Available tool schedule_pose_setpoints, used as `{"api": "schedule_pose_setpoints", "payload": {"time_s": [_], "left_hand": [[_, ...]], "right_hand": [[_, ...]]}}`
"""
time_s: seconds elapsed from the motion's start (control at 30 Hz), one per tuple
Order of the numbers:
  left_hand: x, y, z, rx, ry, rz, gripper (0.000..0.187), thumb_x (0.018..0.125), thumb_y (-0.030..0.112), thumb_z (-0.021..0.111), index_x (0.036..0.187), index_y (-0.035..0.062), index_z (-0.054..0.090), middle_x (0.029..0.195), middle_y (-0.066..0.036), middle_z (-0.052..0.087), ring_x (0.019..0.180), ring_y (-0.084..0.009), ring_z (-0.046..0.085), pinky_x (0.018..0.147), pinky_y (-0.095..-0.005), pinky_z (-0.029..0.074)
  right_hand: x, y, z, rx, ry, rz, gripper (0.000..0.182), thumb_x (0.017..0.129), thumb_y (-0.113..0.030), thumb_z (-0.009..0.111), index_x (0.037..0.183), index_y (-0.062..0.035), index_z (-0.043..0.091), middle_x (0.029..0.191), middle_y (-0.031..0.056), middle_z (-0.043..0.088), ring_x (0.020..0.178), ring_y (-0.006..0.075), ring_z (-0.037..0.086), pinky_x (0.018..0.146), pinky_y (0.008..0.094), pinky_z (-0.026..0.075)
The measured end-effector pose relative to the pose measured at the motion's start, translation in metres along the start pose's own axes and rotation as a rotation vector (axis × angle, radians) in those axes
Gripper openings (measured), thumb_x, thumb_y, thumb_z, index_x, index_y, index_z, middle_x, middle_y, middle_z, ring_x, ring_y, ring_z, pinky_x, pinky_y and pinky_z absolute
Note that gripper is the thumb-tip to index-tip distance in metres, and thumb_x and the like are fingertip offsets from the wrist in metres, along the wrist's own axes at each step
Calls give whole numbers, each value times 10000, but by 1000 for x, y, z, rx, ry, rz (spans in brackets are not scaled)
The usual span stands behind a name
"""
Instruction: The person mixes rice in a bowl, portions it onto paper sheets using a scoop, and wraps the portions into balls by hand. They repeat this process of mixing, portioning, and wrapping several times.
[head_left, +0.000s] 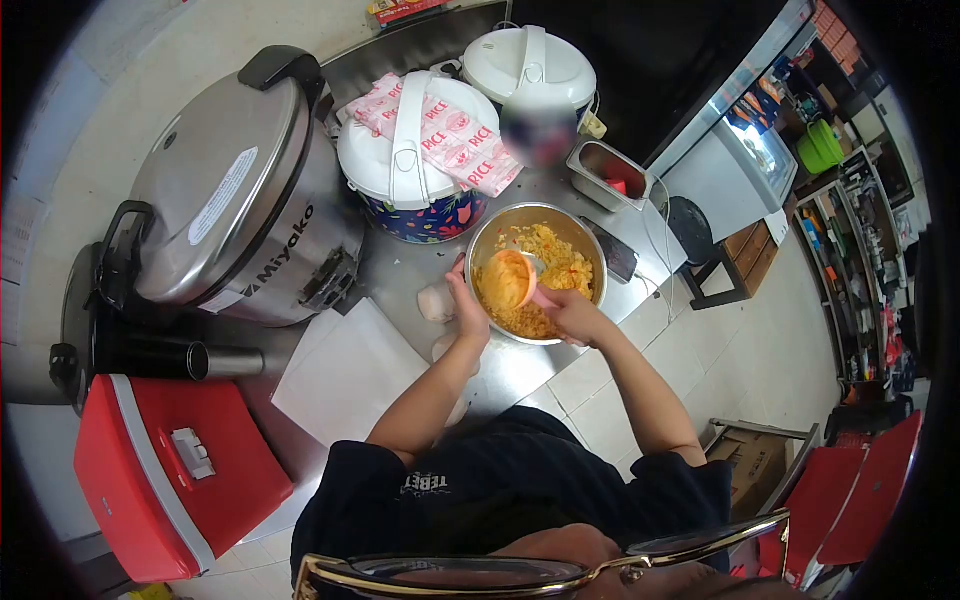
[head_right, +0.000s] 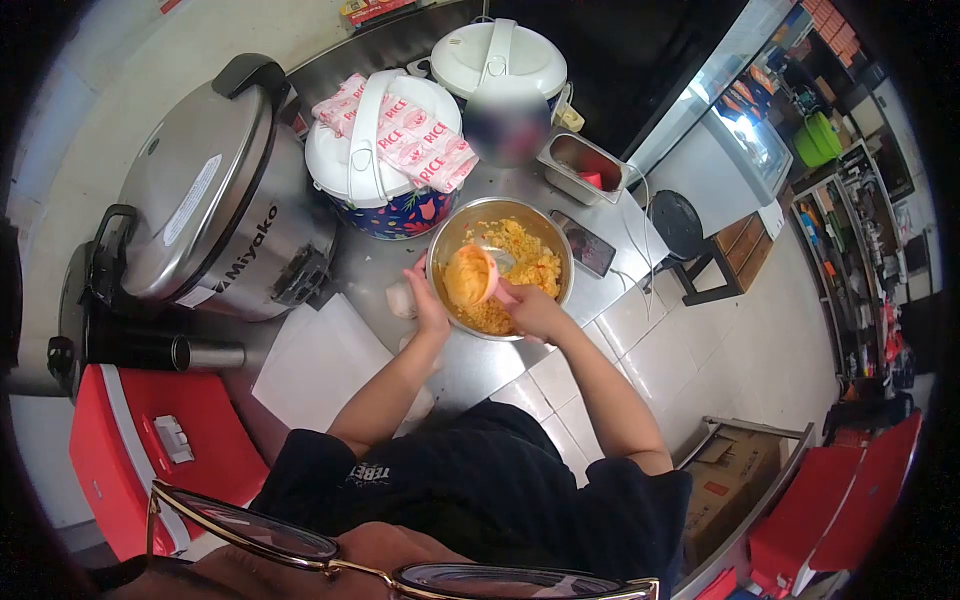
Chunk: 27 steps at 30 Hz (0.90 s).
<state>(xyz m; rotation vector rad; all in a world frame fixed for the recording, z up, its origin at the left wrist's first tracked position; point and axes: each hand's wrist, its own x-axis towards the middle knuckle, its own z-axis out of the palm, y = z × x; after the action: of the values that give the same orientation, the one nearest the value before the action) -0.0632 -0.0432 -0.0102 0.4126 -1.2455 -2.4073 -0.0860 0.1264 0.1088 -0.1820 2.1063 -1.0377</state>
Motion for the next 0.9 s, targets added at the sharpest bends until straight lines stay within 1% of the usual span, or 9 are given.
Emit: {"api": "schedule_pose_setpoints", "payload": {"time_s": [0.13, 0.3, 0.43, 0.47, 0.5, 0.57, 0.63, 0.83, 0.9], "left_hand": [[-9, 29, -12, 154, -22, -28, 661, 953, 552, 188, 1317, 12, 303, 1321, -122, 398, 1257, -239, 354, 1066, -362, 237], [-97, 105, -106, 728, -238, 500, 372, 906, 209, 490, 1230, 32, 441, 1275, -167, 444, 1254, -277, 378, 1041, -394, 279], [-189, 117, -228, 1163, -474, 383, 356, 852, 165, 541, 1191, 68, 496, 1306, -154, 445, 1265, -272, 387, 1058, -418, 286], [-202, 119, -245, 1304, -631, 333, 344, 867, 188, 533, 1195, 88, 500, 1333, -123, 441, 1278, -263, 377, 1075, -423, 271], [-210, 129, -247, 1309, -607, 332, 344, 867, 188, 533, 1195, 88, 500, 1333, -123, 441, 1278, -263, 377, 1075, -423, 271], [-224, 151, -244, 1541, -862, 223, 430, 881, 242, 513, 1290, 131, 442, 1404, -77, 377, 1330, -235, 308, 1103, -427, 222], [-229, 149, -255, 1594, -882, 234, 460, 889, 266, 497, 1323, 142, 410, 1427, -65, 347, 1344, -230, 281, 1109, -424, 206], [-227, 147, -270, 1643, -917, 289, 475, 912, 298, 454, 1358, 157, 378, 1448, -58, 320, 1345, -230, 282, 1109, -426, 203], [-228, 148, -273, 1616, -910, 332, 473, 913, 292, 455, 1361, 160, 375, 1443, -60, 327, 1337, -233, 298, 1106, -430, 210]], "right_hand": [[-6, 7, -13, 312, -122, 17, 540, 841, -54, 503, 1369, -103, 397, 615, -9, 495, 449, 78, 452, 402, 210, 389], [-24, -17, -5, 500, -282, -9, 289, 832, -47, 536, 1118, -8, 518, 729, 21, 532, 465, 86, 486, 386, 189, 383], [-41, -56, 74, 834, -500, -82, 331, 741, 22, 535, 1069, 17, 495, 802, 86, 553, 466, 111, 499, 382, 214, 389], [-24, -38, 101, 895, -722, -81, 515, 704, 13, 539, 1200, -6, 403, 897, 119, 560, 463, 131, 492, 384, 224, 387], [-14, -30, 131, 932, -852, -25, 478, 722, -4, 549, 1184, -21, 428, 924, 127, 562, 455, 121, 461, 377, 223, 372], [-10, -23, 196, 1108, -988, 125, 400, 773, -3, 533, 1166, -33, 463, 862, 95, 548, 446, 85, 410, 374, 210, 320], [-2, -2, 252, 1146, -1065, 215, 368, 815, -20, 517, 1177, -50, 460, 751, 47, 477, 441, 74, 364, 390, 201, 284], [31, 23, 278, 1222, -930, 395, 197, 844, -61, 523, 1033, -95, 478, 619, -35, 381, 440, 59, 325, 386, 190, 282], [34, 6, 261, 949, -714, 268, 169, 841, -64, 523, 993, -103, 462, 609, -34, 374, 439, 62, 320, 391, 195, 288]]}}
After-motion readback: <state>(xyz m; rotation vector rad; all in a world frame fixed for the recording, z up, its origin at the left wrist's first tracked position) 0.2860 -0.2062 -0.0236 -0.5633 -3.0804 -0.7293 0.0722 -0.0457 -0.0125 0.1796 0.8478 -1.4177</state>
